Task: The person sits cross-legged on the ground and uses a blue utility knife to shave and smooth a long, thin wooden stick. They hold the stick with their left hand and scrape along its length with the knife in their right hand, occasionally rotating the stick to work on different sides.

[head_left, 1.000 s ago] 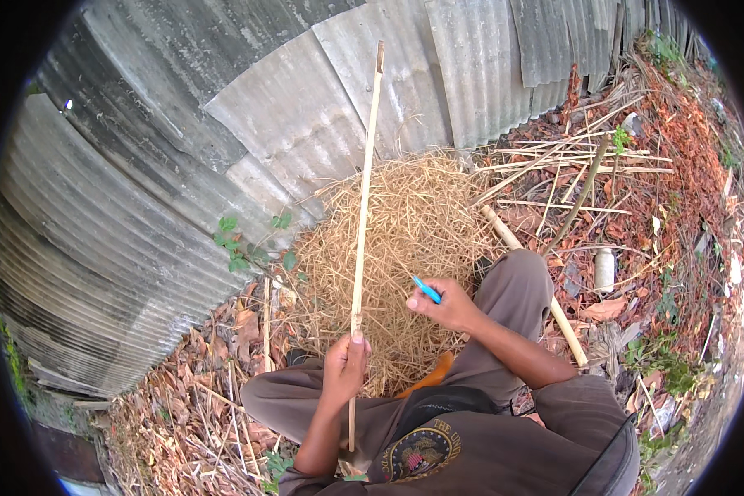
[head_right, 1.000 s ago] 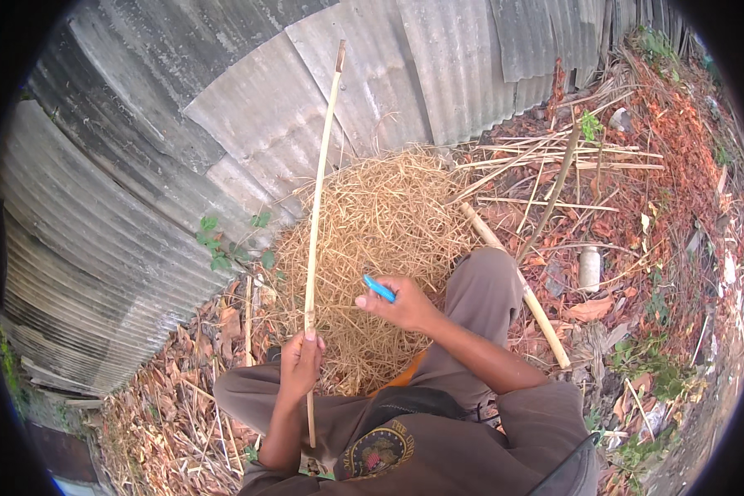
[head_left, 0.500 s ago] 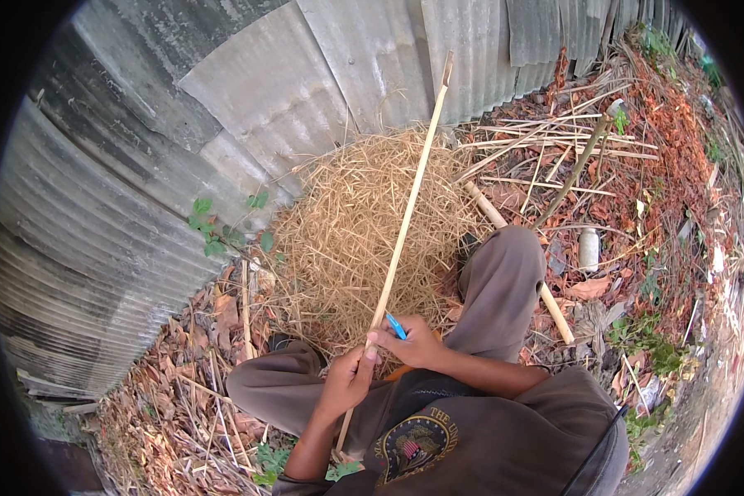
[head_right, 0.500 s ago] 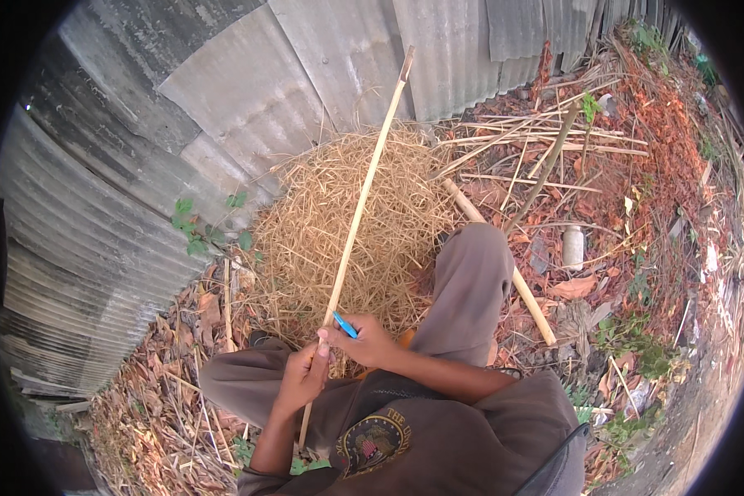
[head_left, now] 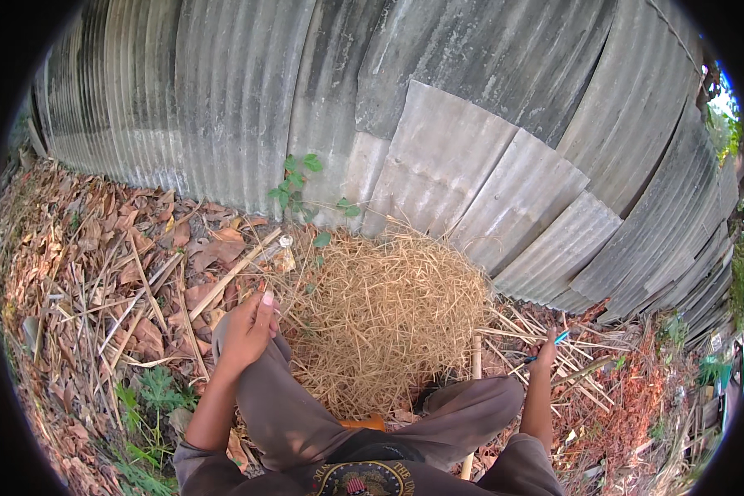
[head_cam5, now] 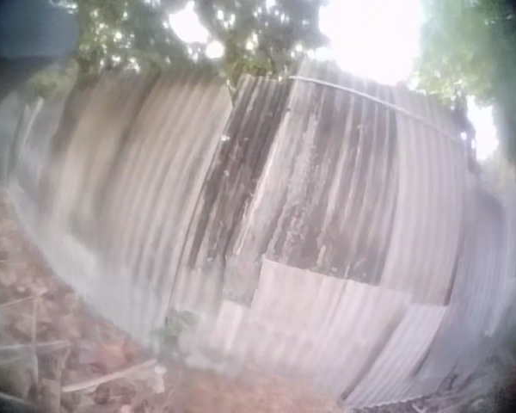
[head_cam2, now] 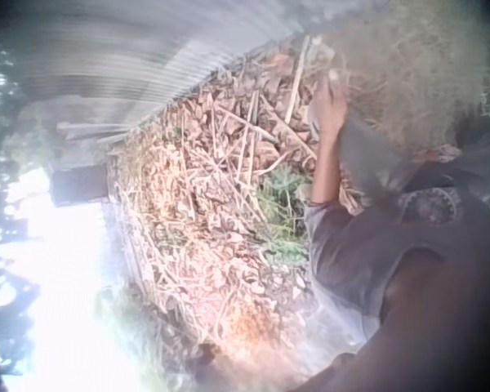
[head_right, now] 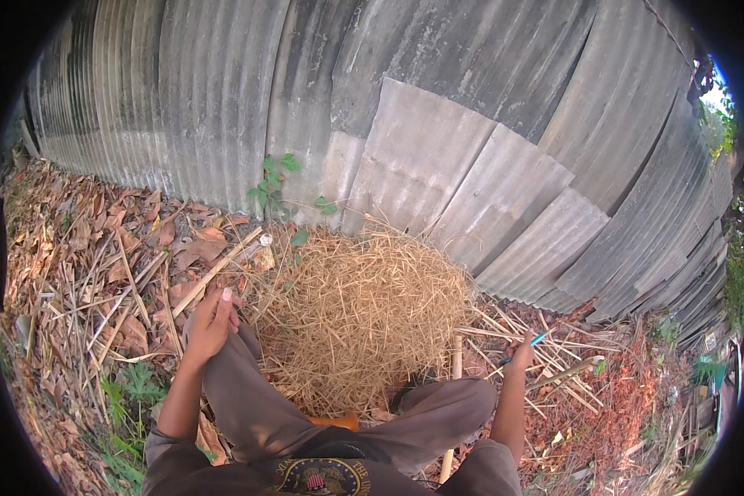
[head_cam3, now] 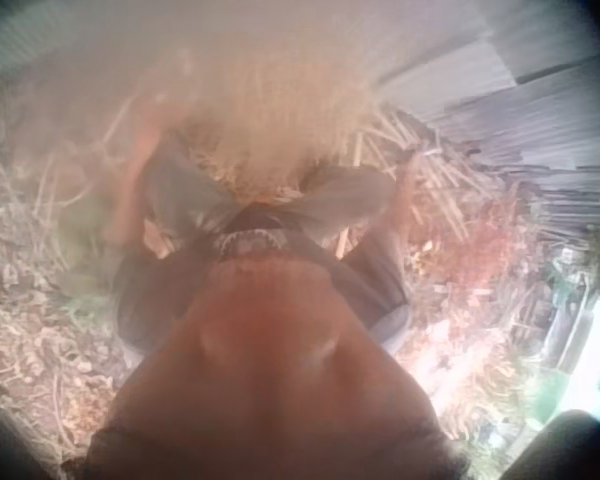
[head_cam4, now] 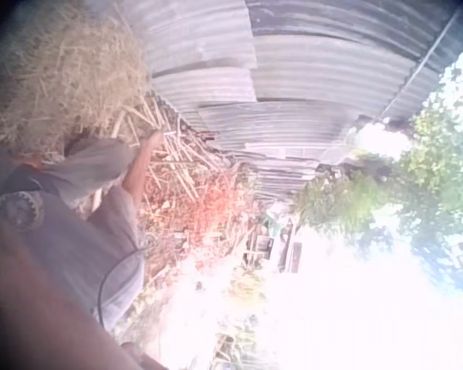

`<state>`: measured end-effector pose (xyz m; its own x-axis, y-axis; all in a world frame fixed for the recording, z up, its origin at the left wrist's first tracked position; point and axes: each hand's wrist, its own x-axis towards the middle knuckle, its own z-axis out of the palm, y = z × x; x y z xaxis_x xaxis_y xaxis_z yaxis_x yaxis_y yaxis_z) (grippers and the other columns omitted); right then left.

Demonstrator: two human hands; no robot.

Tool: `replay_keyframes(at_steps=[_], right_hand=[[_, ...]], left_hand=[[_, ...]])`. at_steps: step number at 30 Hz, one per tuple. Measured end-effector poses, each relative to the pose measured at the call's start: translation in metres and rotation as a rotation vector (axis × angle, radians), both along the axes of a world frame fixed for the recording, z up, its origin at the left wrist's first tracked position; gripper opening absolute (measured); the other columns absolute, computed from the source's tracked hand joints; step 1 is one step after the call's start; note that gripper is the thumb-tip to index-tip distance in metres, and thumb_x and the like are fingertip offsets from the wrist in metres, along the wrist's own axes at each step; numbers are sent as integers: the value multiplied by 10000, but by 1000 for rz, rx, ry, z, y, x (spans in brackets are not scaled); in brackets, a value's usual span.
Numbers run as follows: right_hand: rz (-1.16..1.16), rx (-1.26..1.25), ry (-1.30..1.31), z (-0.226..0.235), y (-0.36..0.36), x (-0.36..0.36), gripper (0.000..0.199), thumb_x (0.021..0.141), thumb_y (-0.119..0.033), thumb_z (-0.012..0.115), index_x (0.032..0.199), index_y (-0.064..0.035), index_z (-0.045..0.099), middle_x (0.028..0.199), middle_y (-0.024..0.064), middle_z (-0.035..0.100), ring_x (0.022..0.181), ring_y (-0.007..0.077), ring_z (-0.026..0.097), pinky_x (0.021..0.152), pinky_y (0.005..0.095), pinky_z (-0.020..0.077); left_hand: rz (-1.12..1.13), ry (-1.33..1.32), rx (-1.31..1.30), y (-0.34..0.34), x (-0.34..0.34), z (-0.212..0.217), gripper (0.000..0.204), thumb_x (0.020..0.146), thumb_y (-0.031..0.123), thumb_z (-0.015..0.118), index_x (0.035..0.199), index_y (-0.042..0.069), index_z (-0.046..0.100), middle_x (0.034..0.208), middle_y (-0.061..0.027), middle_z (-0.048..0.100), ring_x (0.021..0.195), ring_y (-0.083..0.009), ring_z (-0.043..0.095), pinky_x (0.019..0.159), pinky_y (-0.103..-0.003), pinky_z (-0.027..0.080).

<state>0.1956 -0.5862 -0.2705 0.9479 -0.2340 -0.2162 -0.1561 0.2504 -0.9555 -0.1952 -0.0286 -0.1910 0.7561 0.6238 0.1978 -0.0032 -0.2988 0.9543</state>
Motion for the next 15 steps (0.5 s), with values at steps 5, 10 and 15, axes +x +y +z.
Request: replay_keyframes(at_steps=[5, 10, 15], right_hand=[[462, -372, 218, 6, 37, -45, 384, 956, -421, 542, 969, -38, 578, 545, 11, 445, 338, 99, 319, 345, 259, 245], [460, -613, 154, 21, 72, -47, 332, 912, -339, 623, 838, -15, 610, 503, 14, 445, 341, 100, 349, 338, 254, 260], [569, -843, 167, 23, 102, -48, 224, 894, -254, 599, 788, -58, 625, 499, 5, 459, 345, 85, 359, 332, 249, 271]], left_hand=[[18, -182, -95, 5, -19, -6, 403, 1033, 335, 396, 910, -6, 573, 582, -22, 522, 515, -75, 496, 504, -224, 397], [250, -425, -266, 27, -51, -27, 413, 1039, 346, 370, 906, 7, 564, 557, -22, 496, 479, -75, 460, 469, -205, 370], [606, -379, -294, 69, -85, -63, 424, 1031, 380, 382, 887, 22, 559, 565, -6, 464, 477, -64, 433, 453, -201, 377]])
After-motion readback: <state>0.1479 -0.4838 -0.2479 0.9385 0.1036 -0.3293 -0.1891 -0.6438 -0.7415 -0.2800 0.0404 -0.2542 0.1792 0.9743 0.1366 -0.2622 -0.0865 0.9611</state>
